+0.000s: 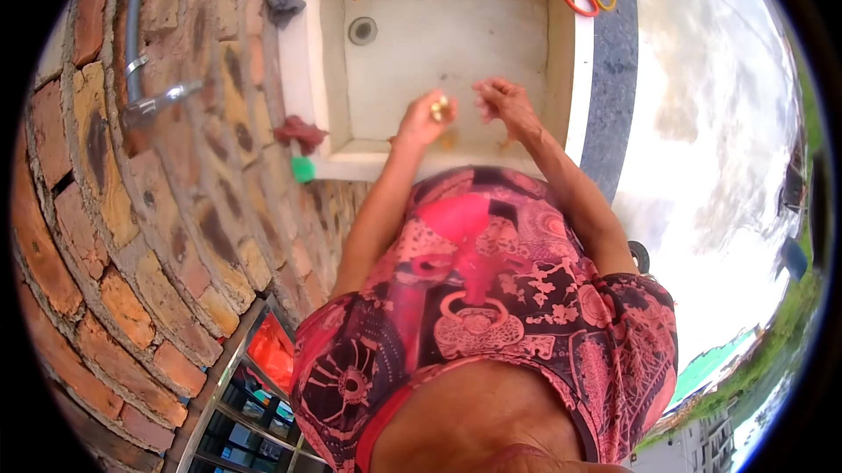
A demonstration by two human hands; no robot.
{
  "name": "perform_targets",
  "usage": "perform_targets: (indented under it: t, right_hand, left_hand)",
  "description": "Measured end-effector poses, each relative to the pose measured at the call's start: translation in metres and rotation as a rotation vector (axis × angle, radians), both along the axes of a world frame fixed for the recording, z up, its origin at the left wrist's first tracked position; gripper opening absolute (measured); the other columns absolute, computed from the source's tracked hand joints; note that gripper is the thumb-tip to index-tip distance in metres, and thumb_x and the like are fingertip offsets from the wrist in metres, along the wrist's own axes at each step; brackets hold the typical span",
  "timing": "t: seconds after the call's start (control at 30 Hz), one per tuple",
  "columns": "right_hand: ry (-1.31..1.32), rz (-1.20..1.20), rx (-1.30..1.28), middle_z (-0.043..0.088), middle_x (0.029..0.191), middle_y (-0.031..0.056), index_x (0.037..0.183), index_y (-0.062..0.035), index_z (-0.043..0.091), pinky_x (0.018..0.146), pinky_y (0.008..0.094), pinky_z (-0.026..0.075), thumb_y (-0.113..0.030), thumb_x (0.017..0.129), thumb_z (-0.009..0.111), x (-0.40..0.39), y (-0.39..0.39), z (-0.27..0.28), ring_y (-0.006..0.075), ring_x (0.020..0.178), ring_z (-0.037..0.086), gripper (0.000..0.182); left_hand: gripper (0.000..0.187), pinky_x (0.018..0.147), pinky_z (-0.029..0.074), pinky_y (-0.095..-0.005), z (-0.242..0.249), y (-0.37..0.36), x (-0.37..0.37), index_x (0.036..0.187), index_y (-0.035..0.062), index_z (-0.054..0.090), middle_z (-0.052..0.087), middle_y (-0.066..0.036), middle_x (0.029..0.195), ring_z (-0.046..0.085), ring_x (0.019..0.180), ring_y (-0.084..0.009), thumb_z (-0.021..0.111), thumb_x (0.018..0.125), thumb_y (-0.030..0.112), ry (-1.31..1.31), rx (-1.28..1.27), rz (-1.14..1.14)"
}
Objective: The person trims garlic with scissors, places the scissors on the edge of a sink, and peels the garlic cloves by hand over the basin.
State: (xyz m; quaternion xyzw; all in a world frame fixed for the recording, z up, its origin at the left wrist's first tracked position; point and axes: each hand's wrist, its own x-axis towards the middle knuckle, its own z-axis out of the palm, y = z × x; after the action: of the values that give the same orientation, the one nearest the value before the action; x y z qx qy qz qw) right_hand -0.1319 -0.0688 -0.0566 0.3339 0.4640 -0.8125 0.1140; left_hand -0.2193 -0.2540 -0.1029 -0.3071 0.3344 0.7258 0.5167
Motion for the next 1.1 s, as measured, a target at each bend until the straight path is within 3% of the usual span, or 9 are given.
perform_targets:
  t: [0.13, 0.27, 0.33, 0.43, 0.67, 0.73, 0.83, 0.97, 1.1]
  right_hand:
    - [0.071, -0.072, -0.094, 0.062, 0.081, 0.007, 0.092, -0.0015, 0.058, 0.056, 0.0249, 0.052, -0.012, 0.093, 0.049, -0.003, -0.005, 0.014, 0.0125, 0.061, 0.059, 0.013]
    - [0.09, -0.118, -0.191, 0.062, 0.083, 0.0056, 0.092, -0.0032, 0.058, 0.06, 0.0251, 0.051, -0.014, 0.092, 0.053, -0.001, -0.002, 0.014, 0.0117, 0.068, 0.058, 0.012]
    - [0.086, -0.164, -0.245, 0.062, 0.084, 0.005, 0.091, -0.0036, 0.058, 0.06, 0.0251, 0.051, -0.015, 0.091, 0.054, 0.001, -0.002, 0.006, 0.0115, 0.07, 0.058, 0.012]
    - [0.148, -0.222, -0.362, 0.061, 0.082, 0.0036, 0.09, -0.0034, 0.06, 0.061, 0.0241, 0.048, -0.015, 0.09, 0.056, 0.0, -0.003, -0.004, 0.0106, 0.072, 0.056, 0.012]
    - [0.184, -0.208, -0.062, 0.061, 0.082, 0.0033, 0.097, 0.0002, 0.061, 0.06, 0.023, 0.048, -0.015, 0.09, 0.058, -0.004, -0.013, 0.014, 0.0092, 0.067, 0.056, 0.017]
    - [0.179, -0.171, 0.051, 0.061, 0.082, 0.0035, 0.098, 0.0007, 0.061, 0.059, 0.0229, 0.049, -0.014, 0.089, 0.058, -0.005, -0.011, 0.022, 0.0088, 0.067, 0.056, 0.018]
    - [0.246, -0.138, 0.135, 0.061, 0.078, 0.003, 0.095, 0.001, 0.06, 0.055, 0.0223, 0.049, -0.013, 0.088, 0.06, -0.009, -0.007, 0.033, 0.0076, 0.065, 0.056, 0.016]
    - [0.297, -0.05, 0.165, 0.059, 0.072, 0.0019, 0.089, 0.0007, 0.059, 0.051, 0.021, 0.046, -0.012, 0.087, 0.061, -0.004, -0.015, 0.046, 0.0065, 0.057, 0.054, 0.013]
    - [0.297, -0.061, 0.255, 0.058, 0.07, 0.0011, 0.086, -0.0002, 0.058, 0.048, 0.0198, 0.042, -0.013, 0.089, 0.059, -0.001, -0.02, 0.042, 0.0059, 0.054, 0.052, 0.013]
  left_hand:
    - [0.016, 0.061, 0.054, -0.0272, 0.033, 0.011, -0.001, 0.092, 0.0041, 0.057, 0.061, -0.014, 0.094, 0.062, 0.078, -0.0203, 0.055, 0.09, 0.02, 0.093, 0.039, -0.018]
    - [0.018, 0.057, 0.053, -0.0268, 0.029, 0.006, -0.002, 0.093, 0.0044, 0.059, 0.062, -0.01, 0.088, 0.061, 0.076, -0.0187, 0.057, 0.089, 0.022, 0.007, 0.132, 0.001]
    - [0.019, 0.054, 0.05, -0.0249, 0.039, 0.01, -0.001, 0.093, 0.005, 0.059, 0.062, -0.006, 0.084, 0.06, 0.075, -0.0152, 0.058, 0.089, 0.024, 0.246, 0.078, -0.213]
    - [0.017, 0.051, 0.047, -0.0226, 0.06, 0.025, 0.007, 0.094, 0.0045, 0.059, 0.062, -0.006, 0.084, 0.059, 0.072, -0.012, 0.061, 0.087, 0.02, 0.389, 0.024, -0.265]
    - [0.013, 0.049, 0.046, -0.021, 0.089, 0.041, 0.011, 0.094, 0.0027, 0.058, 0.062, -0.007, 0.076, 0.057, 0.062, -0.0091, 0.062, 0.083, 0.007, 0.585, -0.151, -0.134]
    - [0.009, 0.045, 0.044, -0.0202, 0.09, 0.039, 0.01, 0.093, 0.0022, 0.058, 0.061, -0.006, 0.071, 0.054, 0.056, -0.0071, 0.06, 0.085, 0.006, 0.938, -0.337, -0.285]
    - [0.007, 0.043, 0.041, -0.0196, 0.093, 0.037, 0.009, 0.091, 0.0015, 0.057, 0.059, -0.004, 0.069, 0.051, 0.051, -0.0056, 0.058, 0.086, 0.006, 1.177, -0.43, -0.397]
    - [0.007, 0.042, 0.04, -0.0194, 0.096, 0.033, 0.015, 0.091, 0.0013, 0.057, 0.057, -0.002, 0.067, 0.05, 0.05, -0.005, 0.059, 0.086, 0.006, 1.262, -0.384, -0.422]
    - [0.009, 0.042, 0.04, -0.0194, 0.101, 0.034, 0.012, 0.092, 0.0002, 0.057, 0.057, -0.003, 0.069, 0.049, 0.051, -0.0054, 0.059, 0.086, 0.006, 1.042, -0.277, -0.342]
